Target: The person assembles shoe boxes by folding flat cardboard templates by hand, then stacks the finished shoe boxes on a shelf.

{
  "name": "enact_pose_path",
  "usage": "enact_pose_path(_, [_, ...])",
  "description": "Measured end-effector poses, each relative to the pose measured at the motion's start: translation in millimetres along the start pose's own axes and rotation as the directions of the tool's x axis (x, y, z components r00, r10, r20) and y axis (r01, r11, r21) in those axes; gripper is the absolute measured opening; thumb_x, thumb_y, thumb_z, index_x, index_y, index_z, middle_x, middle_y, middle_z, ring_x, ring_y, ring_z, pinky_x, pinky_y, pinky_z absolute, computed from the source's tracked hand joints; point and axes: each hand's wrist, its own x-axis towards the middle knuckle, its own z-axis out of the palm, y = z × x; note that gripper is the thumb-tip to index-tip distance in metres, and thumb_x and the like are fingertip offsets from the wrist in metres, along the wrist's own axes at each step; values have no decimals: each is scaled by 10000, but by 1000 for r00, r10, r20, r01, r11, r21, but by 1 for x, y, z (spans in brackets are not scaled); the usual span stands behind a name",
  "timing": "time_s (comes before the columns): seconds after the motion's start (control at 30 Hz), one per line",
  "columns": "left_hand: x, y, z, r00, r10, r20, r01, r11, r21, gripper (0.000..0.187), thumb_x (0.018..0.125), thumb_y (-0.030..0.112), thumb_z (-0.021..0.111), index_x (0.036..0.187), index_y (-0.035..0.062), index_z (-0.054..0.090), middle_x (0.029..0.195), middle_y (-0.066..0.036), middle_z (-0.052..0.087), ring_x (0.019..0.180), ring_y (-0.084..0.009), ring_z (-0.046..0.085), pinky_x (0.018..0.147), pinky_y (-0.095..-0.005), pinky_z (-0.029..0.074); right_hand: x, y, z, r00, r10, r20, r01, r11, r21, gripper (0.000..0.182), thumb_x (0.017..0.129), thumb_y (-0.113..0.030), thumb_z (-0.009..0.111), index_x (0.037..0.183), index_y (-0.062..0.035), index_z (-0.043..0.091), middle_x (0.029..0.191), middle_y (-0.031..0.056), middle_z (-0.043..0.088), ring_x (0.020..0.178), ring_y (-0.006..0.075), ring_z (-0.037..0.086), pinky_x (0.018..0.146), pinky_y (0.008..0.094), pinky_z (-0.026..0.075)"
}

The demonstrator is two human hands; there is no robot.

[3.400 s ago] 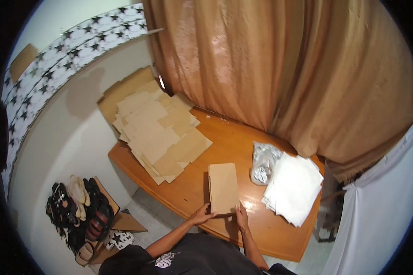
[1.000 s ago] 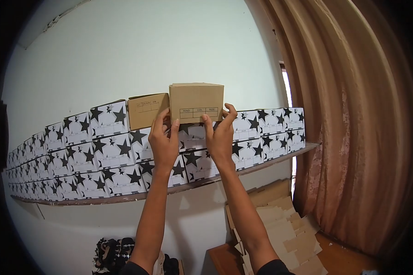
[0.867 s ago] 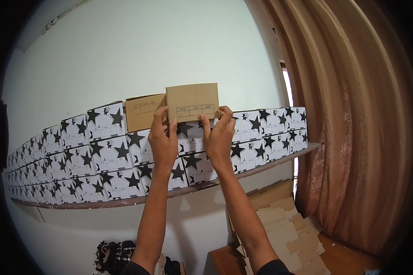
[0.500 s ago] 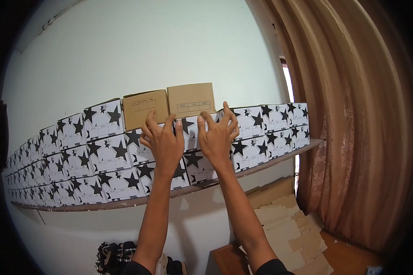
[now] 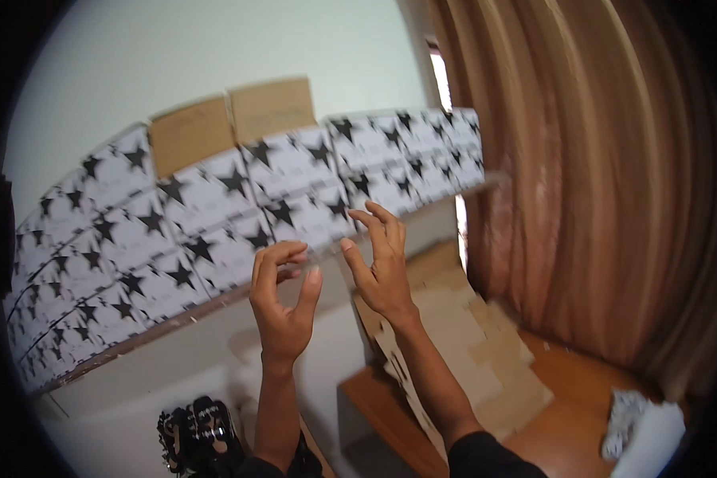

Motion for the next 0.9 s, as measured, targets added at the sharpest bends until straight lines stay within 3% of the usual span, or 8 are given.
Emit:
enact_pose_path(0.17, [-135, -24, 20, 915, -222, 337, 271, 957, -106, 297, 863, 85, 707, 1144, 22, 631, 1109, -95, 617, 971, -188, 634, 795, -310, 514, -132, 26, -42, 950, 302, 78, -296, 952, -82, 359, 938, -175, 628, 1268, -42, 576, 1342, 172, 510, 1231, 325, 503, 1044, 432, 414])
enact_pose_path(0.27, [-236, -49, 33, 751, -423, 507, 535, 840, -91, 304, 887, 106, 716, 1164, 17, 626, 1118, -105, 618, 942, -194, 658, 765, -307, 536, -232, 41, -71, 860, 505, 69, -485, 854, -189, 320, 940, -130, 627, 1242, -36, 579, 1281, 137, 542, 1183, 268, 554, 984, 400, 480])
enact_pose_path(0.33, [-295, -65, 41, 529, -615, 584, 751, 660, 15, 336, 890, 147, 717, 1190, 38, 614, 1136, -131, 642, 921, -219, 662, 787, -332, 534, -303, 51, -94, 713, 701, 25, -679, 698, -226, 309, 947, -148, 632, 1228, -34, 576, 1239, 131, 556, 1110, 254, 587, 919, 384, 516])
enact_pose_path(0.47, [-386, -76, 57, 397, -652, 646, 817, 571, 75, 320, 909, 149, 714, 1178, 12, 609, 1112, -129, 642, 937, -194, 657, 770, -307, 535, -409, 32, -143, 548, 835, -49, -782, 491, -384, 301, 929, -173, 645, 1195, -44, 586, 1183, 136, 584, 1005, 267, 611, 819, 389, 531])
enact_pose_path(0.53, [-415, -72, 70, 245, -671, 699, 905, 417, 83, 307, 919, 160, 707, 1172, 19, 607, 1097, -128, 653, 938, -188, 648, 783, -302, 528, -445, 20, -164, 445, 891, -93, -833, 373, -409, 285, 925, -163, 641, 1173, -33, 591, 1163, 151, 592, 983, 264, 611, 782, 390, 535])
enact_pose_path(0.6, [-449, -69, 83, 236, -657, 716, 921, 386, 50, 302, 918, 149, 705, 1174, 27, 604, 1091, -122, 654, 945, -189, 641, 795, -307, 526, -474, 11, -183, 405, 906, -121, -845, 321, -427, 286, 923, -154, 638, 1172, -25, 588, 1150, 163, 595, 971, 266, 617, 777, 387, 537])
enact_pose_path(0.67, [-468, -59, 96, 154, -657, 738, 929, 351, 118, 305, 915, 135, 704, 1182, 31, 599, 1086, -118, 655, 935, -195, 645, 797, -313, 529, -495, 9, -198, 382, 911, -153, -854, 286, -434, 287, 920, -146, 635, 1171, -17, 584, 1136, 174, 599, 959, 268, 623, 773, 383, 539])
enact_pose_path(0.9, [-511, -54, 158, 110, -559, 822, 890, 424, 169, 318, 890, 132, 726, 1162, 19, 606, 1072, -145, 682, 939, -215, 671, 793, -319, 536, -538, 29, -239, 284, 938, -201, -868, 163, -469, 363, 884, -121, 648, 1207, 17, 557, 1147, 197, 611, 931, 291, 651, 821, 377, 552])
